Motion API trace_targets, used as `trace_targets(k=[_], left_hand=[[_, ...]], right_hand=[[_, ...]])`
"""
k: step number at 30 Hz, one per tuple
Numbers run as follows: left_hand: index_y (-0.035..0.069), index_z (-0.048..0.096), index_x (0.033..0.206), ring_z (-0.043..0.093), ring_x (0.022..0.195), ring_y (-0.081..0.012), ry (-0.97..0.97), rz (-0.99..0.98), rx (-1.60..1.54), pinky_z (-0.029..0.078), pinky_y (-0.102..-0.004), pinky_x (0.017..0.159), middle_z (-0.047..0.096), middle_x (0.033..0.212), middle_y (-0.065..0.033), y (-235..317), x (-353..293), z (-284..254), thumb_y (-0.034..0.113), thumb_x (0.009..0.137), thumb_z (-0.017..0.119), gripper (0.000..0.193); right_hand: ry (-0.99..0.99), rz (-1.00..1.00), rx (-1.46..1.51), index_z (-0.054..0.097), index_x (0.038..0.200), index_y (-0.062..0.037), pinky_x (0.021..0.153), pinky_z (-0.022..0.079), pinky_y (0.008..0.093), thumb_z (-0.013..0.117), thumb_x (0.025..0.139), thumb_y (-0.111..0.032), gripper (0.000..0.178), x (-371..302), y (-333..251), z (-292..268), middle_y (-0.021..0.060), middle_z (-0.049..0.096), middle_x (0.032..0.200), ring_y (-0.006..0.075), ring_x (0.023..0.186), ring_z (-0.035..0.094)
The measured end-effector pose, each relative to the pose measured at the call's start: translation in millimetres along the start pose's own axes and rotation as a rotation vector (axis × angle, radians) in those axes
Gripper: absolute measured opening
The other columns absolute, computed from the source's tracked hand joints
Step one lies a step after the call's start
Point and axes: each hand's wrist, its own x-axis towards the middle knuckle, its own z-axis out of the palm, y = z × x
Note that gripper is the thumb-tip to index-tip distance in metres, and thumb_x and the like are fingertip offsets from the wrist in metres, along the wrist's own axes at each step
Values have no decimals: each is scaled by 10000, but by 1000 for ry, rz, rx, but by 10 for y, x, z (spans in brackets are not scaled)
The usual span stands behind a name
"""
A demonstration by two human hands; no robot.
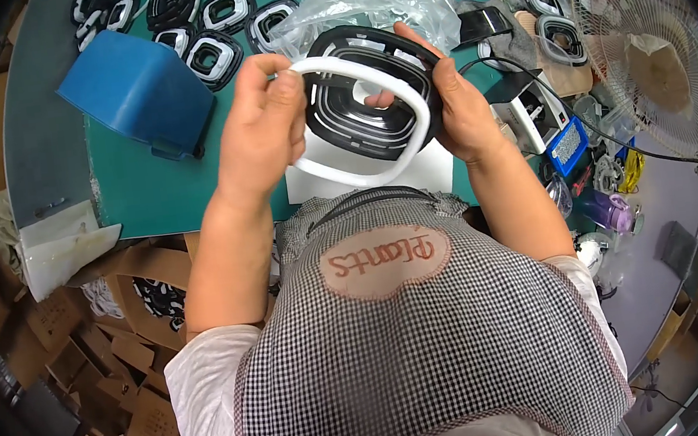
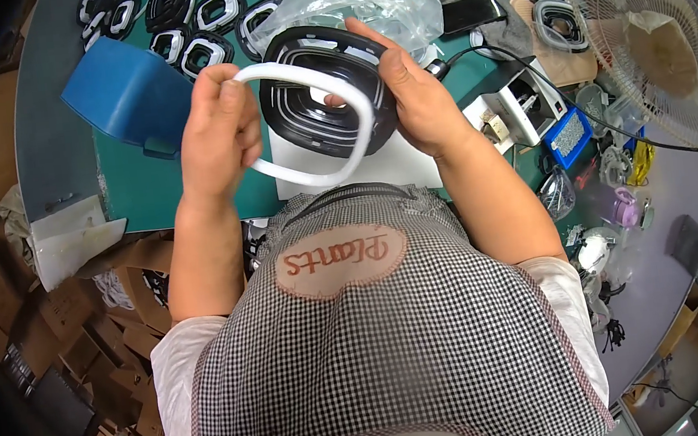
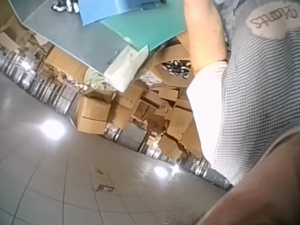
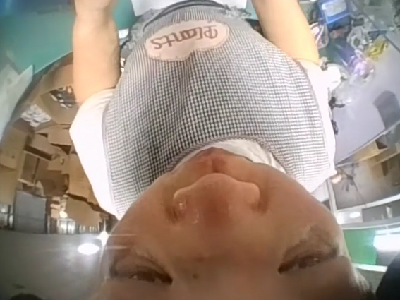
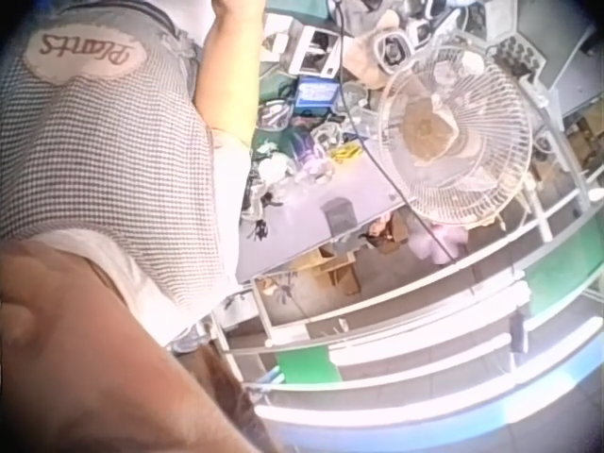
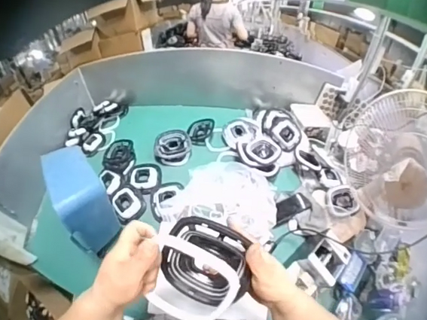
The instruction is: The person fastens backing plates onto headlight housings using an electric screwdriver and places the assembled units into a box. The person then fits white trim rings onto headlight bezels by hand.
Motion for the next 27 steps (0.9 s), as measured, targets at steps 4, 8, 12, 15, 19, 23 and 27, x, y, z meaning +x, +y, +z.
trace_targets(k=[4, 8, 12, 15, 19, 23, 27], left_hand=[[44, 490, 947, 374, 454, -30, 131, 125, 276, 296, -207, 375, 475, 629, 30, -156, 46, 131, 208, 991, 527, 174], [26, 516, 904, 478, 548, -67, 166, 170, 398, 397, -227, 495, 538, 658, -8, -177, 87, 130, 199, 976, 557, 192], [10, 530, 909, 549, 630, -119, 218, 354, 711, 450, -270, 585, 597, 697, -60, -261, 136, 131, 206, 959, 583, 209], [0, 536, 919, 588, 676, -162, 233, 328, 659, 480, -309, 627, 631, 745, -103, -259, 132, 150, 215, 945, 602, 226], [0, 532, 916, 596, 674, -172, 230, 282, 631, 481, -321, 618, 634, 753, -109, -279, 144, 156, 219, 948, 596, 231], [4, 526, 903, 617, 648, -236, 255, 298, 781, 484, -349, 602, 637, 734, -137, -173, 134, 218, 241, 951, 585, 249], [21, 536, 909, 625, 650, -304, 154, 150, 961, 492, -394, 601, 635, 728, -158, -75, 174, 154, 284, 935, 596, 270]], right_hand=[[-59, -73, -120, 297, 1439, 59, 958, 455, 297, 345, 906, -688, 919, -26, 40, -22, 126, 609, 1187, 195, 1111, 570], [-114, -139, -287, 309, 1408, 109, 959, 450, 295, 365, 793, -820, 1116, -33, 56, -15, 103, 639, 1061, 194, 1063, 589], [-117, -176, -331, 331, 1390, 119, 948, 458, 284, 467, 687, -870, 1221, -64, 54, -4, 66, 651, 953, 163, 997, 611], [-101, -167, -262, 336, 1396, 107, 945, 460, 290, 598, 636, -824, 1230, -75, 46, 28, 54, 649, 943, 154, 996, 608], [-130, -143, -213, 355, 1403, 81, 936, 465, 297, 777, 657, -611, 1101, -92, 8, -2, 48, 643, 961, 147, 984, 605], [-96, -135, -322, 399, 1390, 65, 934, 463, 297, 772, 780, -366, 836, -113, 7, -70, 54, 643, 1012, 145, 979, 600], [-73, -98, -256, 419, 1381, 63, 940, 456, 297, 691, 853, -297, 694, -147, 5, -101, 65, 647, 1035, 150, 989, 600]])
